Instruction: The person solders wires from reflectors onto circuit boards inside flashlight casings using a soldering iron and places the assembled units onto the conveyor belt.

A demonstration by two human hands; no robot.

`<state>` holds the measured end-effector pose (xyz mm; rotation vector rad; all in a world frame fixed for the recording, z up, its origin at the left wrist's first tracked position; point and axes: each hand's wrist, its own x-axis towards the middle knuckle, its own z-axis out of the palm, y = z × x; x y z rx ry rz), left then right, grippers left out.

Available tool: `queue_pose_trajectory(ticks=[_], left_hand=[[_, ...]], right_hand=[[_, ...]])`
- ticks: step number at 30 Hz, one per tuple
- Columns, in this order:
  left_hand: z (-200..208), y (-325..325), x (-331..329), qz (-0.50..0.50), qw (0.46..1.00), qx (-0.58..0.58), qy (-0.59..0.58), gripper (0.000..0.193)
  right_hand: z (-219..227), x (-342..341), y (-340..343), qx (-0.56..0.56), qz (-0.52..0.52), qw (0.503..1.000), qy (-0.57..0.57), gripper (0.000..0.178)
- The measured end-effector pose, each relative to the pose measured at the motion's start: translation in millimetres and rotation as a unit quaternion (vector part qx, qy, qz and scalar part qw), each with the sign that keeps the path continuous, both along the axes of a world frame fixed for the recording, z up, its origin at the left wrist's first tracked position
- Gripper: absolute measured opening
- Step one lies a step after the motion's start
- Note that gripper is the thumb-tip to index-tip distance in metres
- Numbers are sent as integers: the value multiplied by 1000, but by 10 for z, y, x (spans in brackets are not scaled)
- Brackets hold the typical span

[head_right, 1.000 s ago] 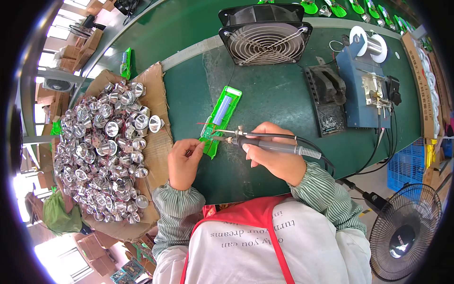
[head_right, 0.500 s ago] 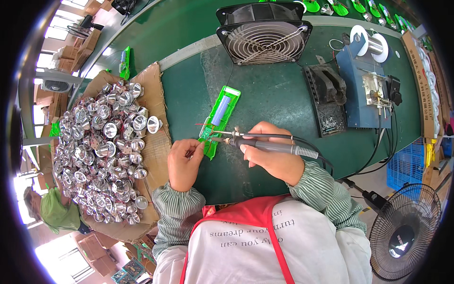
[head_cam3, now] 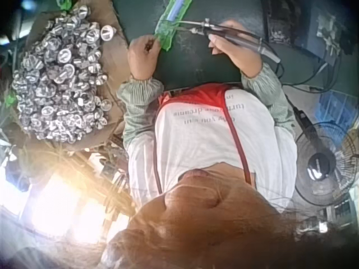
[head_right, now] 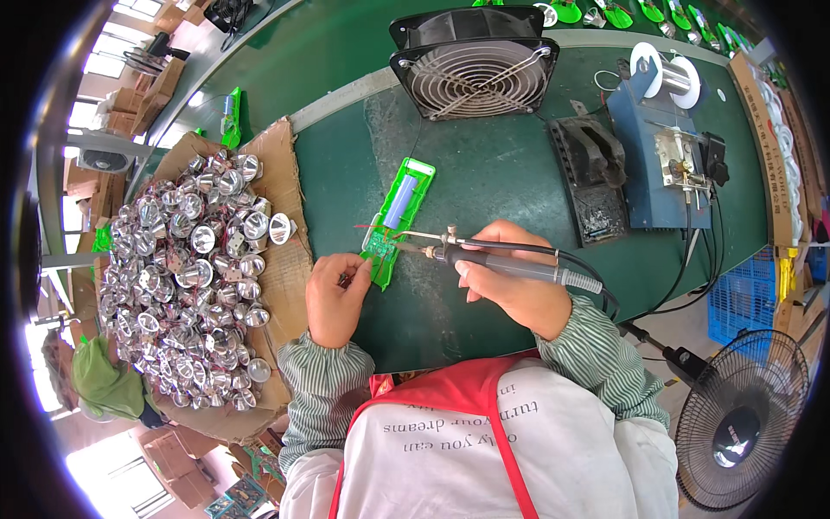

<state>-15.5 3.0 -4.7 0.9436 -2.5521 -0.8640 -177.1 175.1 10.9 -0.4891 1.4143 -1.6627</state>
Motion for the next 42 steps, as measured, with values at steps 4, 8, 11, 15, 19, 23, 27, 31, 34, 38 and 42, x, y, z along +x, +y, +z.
queue_pose_trajectory(ticks=[4, 8, 11, 15, 19, 23, 27, 31, 34, 38, 42], left_hand=[[14, -14, 13, -10, 1000, -4, -8, 8], [48, -13, 18, -34, 999, -11, 28, 4], [115, -6, 25, -60, 998, -2, 27, 8], [107, -69, 53, -119, 992, -41, 16, 12], [151, -63, 16, -142, 976, -167, 3, 13], [153, -31, 10, -106, 980, -165, 12, 8], [161, -9, -7, -53, 995, -78, 21, 7], [10, -19, -53, -47, 997, -48, 46, 5], [-25, -40, -69, -52, 998, -31, 33, 5], [-45, -83, -89, -68, 997, -10, 19, 5], [-45, -124, -91, -73, 997, 8, 21, 6]], right_hand=[[-1, -5, 48, -3, 2, 1000, -6, 15], [1, -8, 81, 3, 6, 1000, -21, 16], [-9, -10, 98, -3, 5, 1000, -24, 16], [25, -10, 95, 6, -4, 1000, -22, 17], [13, -21, 91, 8, 6, 1000, -12, 16], [24, -22, 77, 5, -3, 1000, -23, 15], [27, -17, 53, 1, -5, 1000, -27, 16], [6, 30, -23, 6, 2, 1000, -24, 16], [-21, 72, -89, 9, 5, 1000, -22, 16], [-99, 86, -139, 1, 11, 999, -31, 15], [-89, 89, -186, 10, 16, 999, -35, 15]])
